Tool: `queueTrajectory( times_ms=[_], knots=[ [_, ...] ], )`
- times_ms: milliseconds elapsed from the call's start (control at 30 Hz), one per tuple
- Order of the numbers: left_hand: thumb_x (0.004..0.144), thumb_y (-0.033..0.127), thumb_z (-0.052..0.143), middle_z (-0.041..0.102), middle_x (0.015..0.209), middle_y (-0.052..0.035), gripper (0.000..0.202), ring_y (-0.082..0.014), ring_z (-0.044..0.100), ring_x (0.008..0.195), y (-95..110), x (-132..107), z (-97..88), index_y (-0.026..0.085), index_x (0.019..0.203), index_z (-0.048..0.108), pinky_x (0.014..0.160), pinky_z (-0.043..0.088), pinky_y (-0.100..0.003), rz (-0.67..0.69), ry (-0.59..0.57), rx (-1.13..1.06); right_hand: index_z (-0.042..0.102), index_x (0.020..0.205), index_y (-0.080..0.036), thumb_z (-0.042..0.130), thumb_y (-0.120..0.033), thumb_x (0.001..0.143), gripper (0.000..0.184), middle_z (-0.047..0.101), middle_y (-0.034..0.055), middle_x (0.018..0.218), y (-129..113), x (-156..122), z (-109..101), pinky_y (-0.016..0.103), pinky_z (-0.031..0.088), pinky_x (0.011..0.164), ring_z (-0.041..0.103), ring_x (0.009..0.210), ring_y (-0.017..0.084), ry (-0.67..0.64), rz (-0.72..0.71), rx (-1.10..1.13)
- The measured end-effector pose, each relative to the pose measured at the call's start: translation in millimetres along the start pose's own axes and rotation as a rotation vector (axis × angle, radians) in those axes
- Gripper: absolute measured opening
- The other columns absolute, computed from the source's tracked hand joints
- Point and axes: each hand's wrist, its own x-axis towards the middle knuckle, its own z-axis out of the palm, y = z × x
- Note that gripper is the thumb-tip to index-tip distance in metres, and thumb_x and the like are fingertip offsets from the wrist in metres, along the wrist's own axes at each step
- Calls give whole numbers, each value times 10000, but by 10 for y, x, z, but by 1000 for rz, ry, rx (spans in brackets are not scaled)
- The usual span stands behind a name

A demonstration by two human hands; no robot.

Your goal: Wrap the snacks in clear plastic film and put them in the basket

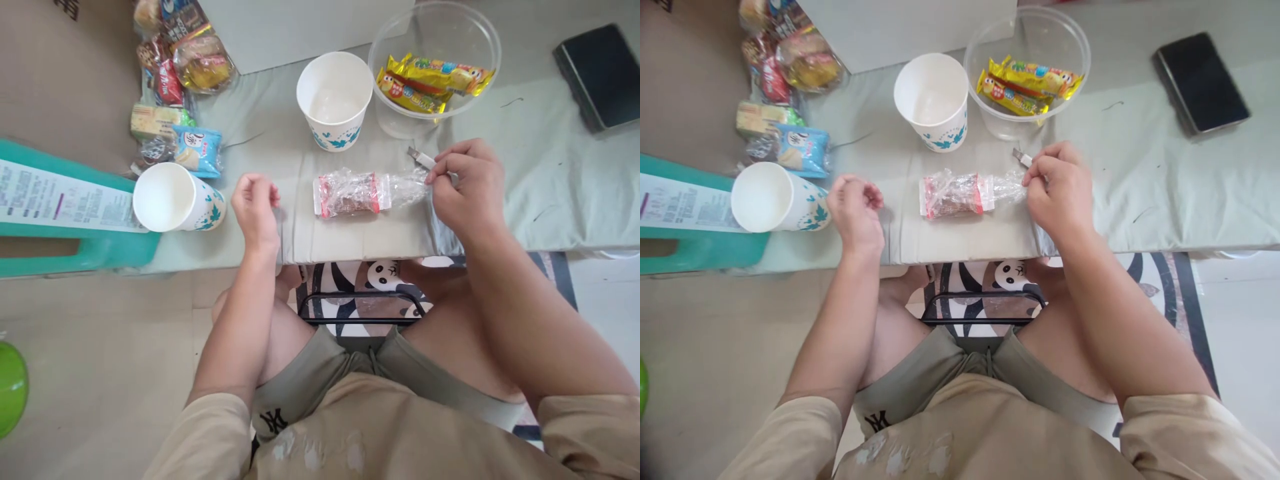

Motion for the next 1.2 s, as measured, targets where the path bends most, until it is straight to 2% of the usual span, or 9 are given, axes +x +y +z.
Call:
queueTrajectory(
  times_ms=[133, 233, 367, 533, 633, 833, 933, 1033, 1200],
  knots=[
    [824, 375, 764, 716, 1000, -36, 192, -182, 667, 940, 111, -116, 196, 251, 941, 675, 815, 545, -323, 232, -259, 261, 644, 691, -246, 560, -110, 754, 172, 682, 76, 984, -49, -46, 97, 551, 545, 916, 675, 975, 299, -100, -100, 10],
    [803, 247, 768, 716, 985, -33, 109, -185, 667, 924, 185, -166, 338, 239, 878, 690, 891, 555, -355, 249, -301, 344, 645, 693, -256, 566, -114, 763, 177, 696, 77, 994, -63, -72, 154, 541, 550, 901, 669, 980, 301, -117, -131, 0],
    [860, 218, 685, 673, 812, -1, 148, -147, 652, 791, 189, -47, 317, 234, 738, 602, 747, 556, -299, 51, -159, 152, 643, 702, -257, 558, -96, 757, 190, 696, 77, 985, -28, -55, 120, 539, 549, 909, 681, 969, 303, -115, -93, 7],
    [856, 294, 646, 638, 721, -3, 195, -110, 628, 674, 83, 220, 26, 236, 716, 522, 561, 503, -229, -407, 74, -307, 644, 654, -260, 564, -86, 729, 206, 717, 51, 917, 65, 21, -38, 524, 562, 901, 702, 907, 273, -39, 24, 102],
    [814, 396, 705, 632, 696, -17, 277, -132, 660, 692, -41, 295, -174, 245, 706, 499, 484, 453, -237, -477, 34, -350, 613, 625, -249, 593, -115, 723, 167, 718, 47, 866, 109, 48, -103, 480, 565, 861, 705, 903, 257, -86, 167, 323],
    [865, 570, 671, 702, 926, -50, 276, -193, 711, 788, -201, 184, -315, 329, 977, 596, 539, 518, -313, -183, -183, -37, 607, 733, -247, 611, -220, 820, 92, 698, 69, 852, 163, 39, -67, 374, 514, 612, 663, 789, 244, 26, 387, 358],
    [807, 624, 735, 614, 1410, -73, 540, -262, 670, 1189, -93, 130, -262, 397, 1264, 559, 827, 616, -396, 152, -283, 123, 665, 987, -284, 576, -313, 927, 111, 703, 109, 977, 107, 5, -97, 427, 537, 674, 672, 871, 294, 174, 204, 233],
    [684, 507, 899, 529, 1531, -83, 610, -324, 530, 1409, 40, 141, -176, 353, 1214, 638, 1058, 558, -483, 326, -428, 333, 661, 1082, -299, 509, -358, 984, 190, 680, 113, 964, -81, -79, -148, 468, 534, 730, 670, 868, 313, 286, -4, 150],
    [802, 369, 823, 709, 1159, -65, 173, -269, 667, 1187, 90, 251, -10, 270, 857, 693, 1078, 550, -462, 328, -367, 351, 688, 1009, -288, 588, -314, 929, 130, 707, 28, 820, -428, -242, -26, 412, 568, 730, 688, 761, 238, -224, -323, 140]
  ],
)
